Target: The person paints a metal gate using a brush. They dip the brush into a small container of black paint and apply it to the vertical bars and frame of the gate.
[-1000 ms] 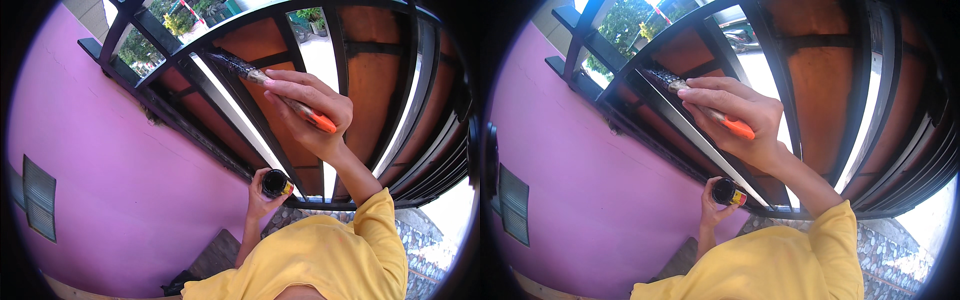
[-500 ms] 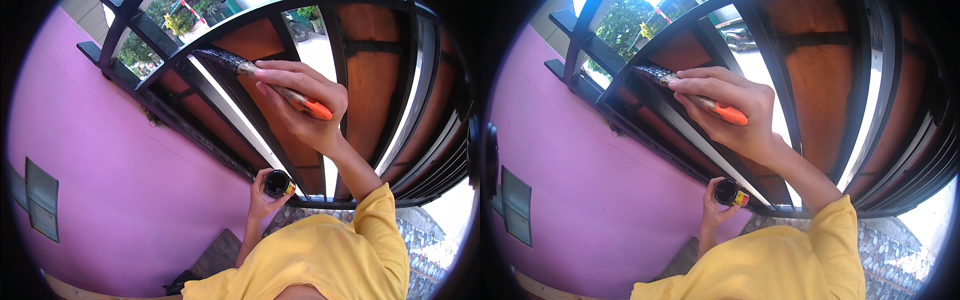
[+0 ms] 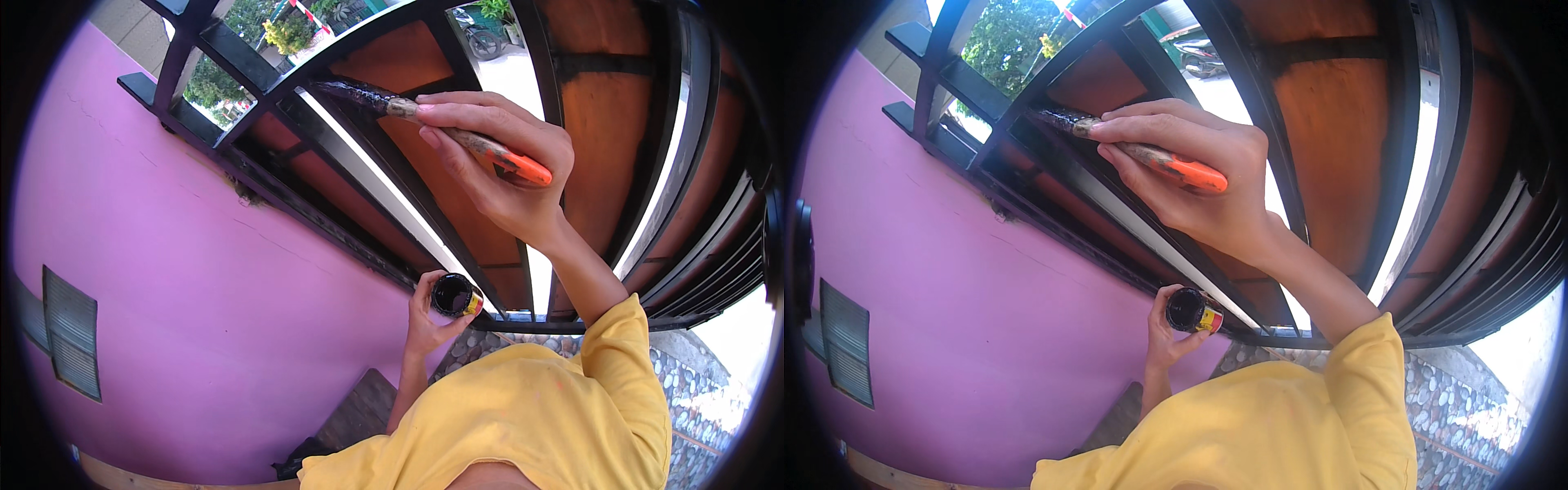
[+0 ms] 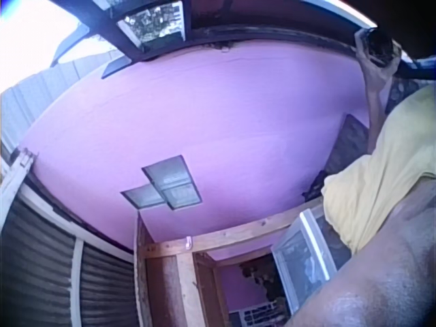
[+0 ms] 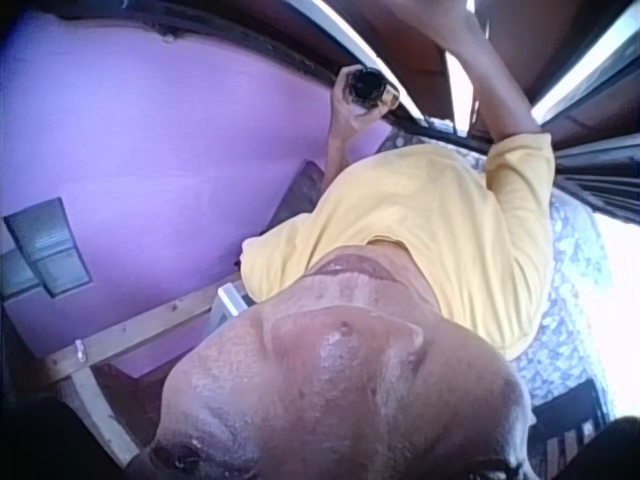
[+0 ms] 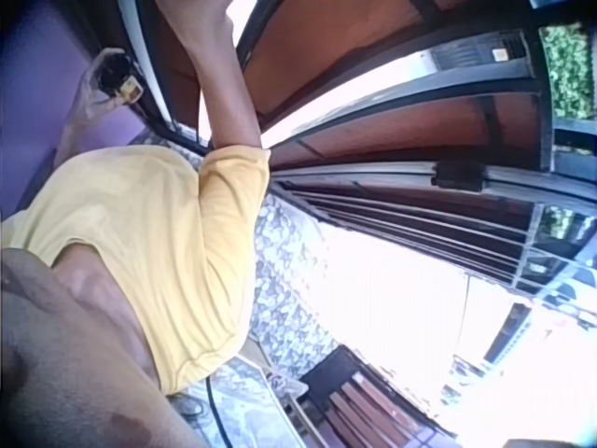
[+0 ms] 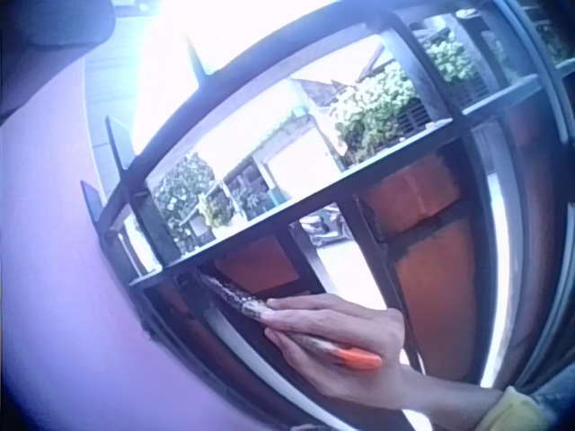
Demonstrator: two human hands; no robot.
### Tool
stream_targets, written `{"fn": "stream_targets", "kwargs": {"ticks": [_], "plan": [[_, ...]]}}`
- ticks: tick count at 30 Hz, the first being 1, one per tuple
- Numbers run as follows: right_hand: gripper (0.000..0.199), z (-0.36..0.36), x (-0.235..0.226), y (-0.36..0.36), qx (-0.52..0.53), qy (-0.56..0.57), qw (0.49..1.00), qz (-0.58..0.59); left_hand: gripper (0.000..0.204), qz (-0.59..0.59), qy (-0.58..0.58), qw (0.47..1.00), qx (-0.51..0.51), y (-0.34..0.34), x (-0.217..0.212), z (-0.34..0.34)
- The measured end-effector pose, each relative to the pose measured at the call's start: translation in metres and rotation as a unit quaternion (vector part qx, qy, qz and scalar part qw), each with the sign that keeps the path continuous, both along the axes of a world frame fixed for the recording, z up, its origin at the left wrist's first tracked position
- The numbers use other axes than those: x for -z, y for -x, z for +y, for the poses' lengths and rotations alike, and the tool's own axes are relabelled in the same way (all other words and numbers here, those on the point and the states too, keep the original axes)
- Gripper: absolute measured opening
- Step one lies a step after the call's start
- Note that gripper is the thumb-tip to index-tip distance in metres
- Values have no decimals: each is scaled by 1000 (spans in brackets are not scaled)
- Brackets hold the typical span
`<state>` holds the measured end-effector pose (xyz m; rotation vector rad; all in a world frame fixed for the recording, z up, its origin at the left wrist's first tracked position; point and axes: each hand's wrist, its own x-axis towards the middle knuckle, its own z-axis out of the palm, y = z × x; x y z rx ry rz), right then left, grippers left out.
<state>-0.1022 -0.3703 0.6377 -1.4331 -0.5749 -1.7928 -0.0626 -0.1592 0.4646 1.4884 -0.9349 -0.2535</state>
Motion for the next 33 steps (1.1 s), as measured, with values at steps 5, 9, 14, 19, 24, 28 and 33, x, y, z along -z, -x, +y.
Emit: {"fn": "stream_targets", "kwargs": {"ticks": [5,9,14,19,24,28,33], "plan": [[23,5,1,-4,13,-3,1000,-6,67,7,-1,1000,1,-3,4,4],[21,7,13,4,2,-10,999,48,68,12,-1,1000,-10,-3,4,7],[24,5,2,3,83,18,995,-42,68,10,1,1000,-13,-5,5,7],[24,14,-1,-2,97,7,994,-40,68,20,11,1000,-5,-8,6,7],[22,15,-8,-9,133,18,988,-72,68,15,13,1000,-2,-9,9,9],[20,15,-6,-6,126,20,992,-21,68,25,18,1000,-1,-10,8,9],[19,12,-4,4,114,16,993,-12,68,26,23,999,-3,-8,9,10]]}}
